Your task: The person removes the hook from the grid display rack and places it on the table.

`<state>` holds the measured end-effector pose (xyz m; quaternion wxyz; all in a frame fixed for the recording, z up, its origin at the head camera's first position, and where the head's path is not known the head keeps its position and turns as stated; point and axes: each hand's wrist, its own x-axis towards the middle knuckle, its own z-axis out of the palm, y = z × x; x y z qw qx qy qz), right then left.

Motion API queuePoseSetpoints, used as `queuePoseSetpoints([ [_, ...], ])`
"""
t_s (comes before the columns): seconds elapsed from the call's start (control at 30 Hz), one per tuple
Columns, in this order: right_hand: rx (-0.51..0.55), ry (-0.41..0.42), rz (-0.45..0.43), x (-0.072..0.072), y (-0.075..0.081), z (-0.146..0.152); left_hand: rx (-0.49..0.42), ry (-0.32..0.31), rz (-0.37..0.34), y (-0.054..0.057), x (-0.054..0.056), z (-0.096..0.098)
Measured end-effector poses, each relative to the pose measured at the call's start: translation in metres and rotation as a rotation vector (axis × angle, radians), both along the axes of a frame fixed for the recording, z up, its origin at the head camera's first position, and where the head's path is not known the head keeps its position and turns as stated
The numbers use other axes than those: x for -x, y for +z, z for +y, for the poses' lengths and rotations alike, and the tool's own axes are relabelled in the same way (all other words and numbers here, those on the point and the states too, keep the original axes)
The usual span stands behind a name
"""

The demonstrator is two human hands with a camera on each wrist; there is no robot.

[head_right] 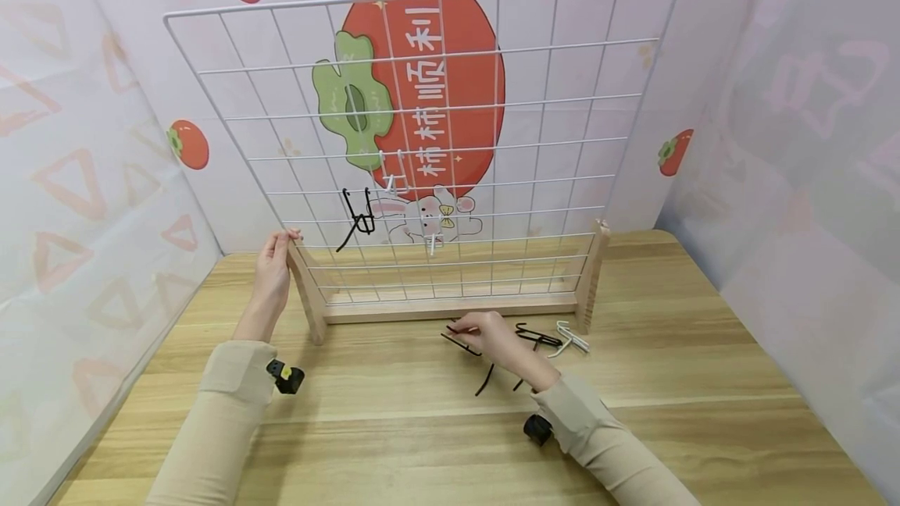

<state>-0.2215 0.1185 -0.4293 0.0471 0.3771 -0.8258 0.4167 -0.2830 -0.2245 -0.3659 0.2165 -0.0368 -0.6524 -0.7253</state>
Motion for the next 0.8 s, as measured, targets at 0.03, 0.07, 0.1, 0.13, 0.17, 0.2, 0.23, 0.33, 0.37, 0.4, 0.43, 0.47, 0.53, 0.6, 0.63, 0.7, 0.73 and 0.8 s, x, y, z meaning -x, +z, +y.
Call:
queuePoseSetpoints([
  [0.03, -0.014, -0.002, 0.007, -0.0002, -0.0005, -0.0002, -0.004, 0.002, 0.0, -0.0001, 0.0004, -0.0001],
  [0.07, -0.025, -0.001, 0.011, -0.0005, -0.0009, -0.0005, -0.006, 0.003, 0.001, -0.0001, 0.0006, -0.0002],
  [0.1, -0.035, 0.002, 0.013, -0.0009, -0.0011, -0.0008, -0.009, 0.004, 0.001, -0.0002, 0.0008, -0.0001],
  [0.13, -0.045, 0.004, 0.016, -0.0014, -0.0016, -0.0012, -0.009, 0.003, 0.0, -0.0001, 0.0007, -0.0001],
  [0.17, -0.054, 0.007, 0.018, -0.0018, -0.0021, -0.0014, -0.01, 0.002, -0.001, 0.0001, 0.0005, -0.0001],
  [0.2, -0.063, 0.01, 0.021, -0.0022, -0.0026, -0.0016, -0.008, 0.001, -0.003, 0.0003, 0.0003, 0.0],
  [0.23, -0.071, 0.012, 0.017, -0.0027, -0.0029, -0.0019, -0.005, 0.0, -0.006, 0.0006, -0.0001, 0.0001],
  [0.33, -0.093, 0.012, 0.011, -0.0037, -0.0042, -0.0029, 0.001, -0.003, -0.013, 0.0017, -0.0015, 0.0005],
  [0.37, -0.101, 0.011, 0.008, -0.0041, -0.0044, -0.0031, 0.001, -0.003, -0.015, 0.0019, -0.0017, 0.0006],
  [0.4, -0.111, 0.006, 0.004, -0.0043, -0.0045, -0.0035, 0.003, -0.002, -0.017, 0.002, -0.002, 0.0008],
  [0.43, -0.118, 0.005, -0.004, -0.005, -0.004, -0.0037, 0.002, -0.002, -0.019, 0.0022, -0.0021, 0.0009],
  [0.47, -0.127, 0.001, -0.003, -0.0051, -0.0041, -0.0039, 0.003, -0.002, -0.02, 0.0023, -0.0021, 0.0009],
  [0.53, -0.138, -0.001, -0.006, -0.0057, -0.0041, -0.0043, 0.002, 0.0, -0.02, 0.0022, -0.0018, 0.0011],
  [0.6, -0.136, 0.009, -0.009, -0.0061, -0.0044, -0.0049, 0.001, 0.001, -0.018, 0.0019, -0.0015, 0.0011],
  [0.63, -0.133, 0.02, -0.007, -0.0064, -0.005, -0.005, 0.0, 0.001, -0.016, 0.0016, -0.0012, 0.0011],
  [0.7, -0.132, 0.034, -0.005, -0.0065, -0.0065, -0.0055, -0.002, 0.003, -0.014, 0.0014, -0.001, 0.0012],
  [0.73, -0.131, 0.044, -0.006, -0.0067, -0.007, -0.0059, -0.004, 0.003, -0.013, 0.0012, -0.001, 0.0013],
  [0.8, -0.138, 0.053, -0.007, -0.0072, -0.0082, -0.0066, -0.005, 0.003, -0.016, 0.0014, -0.0013, 0.0012],
])
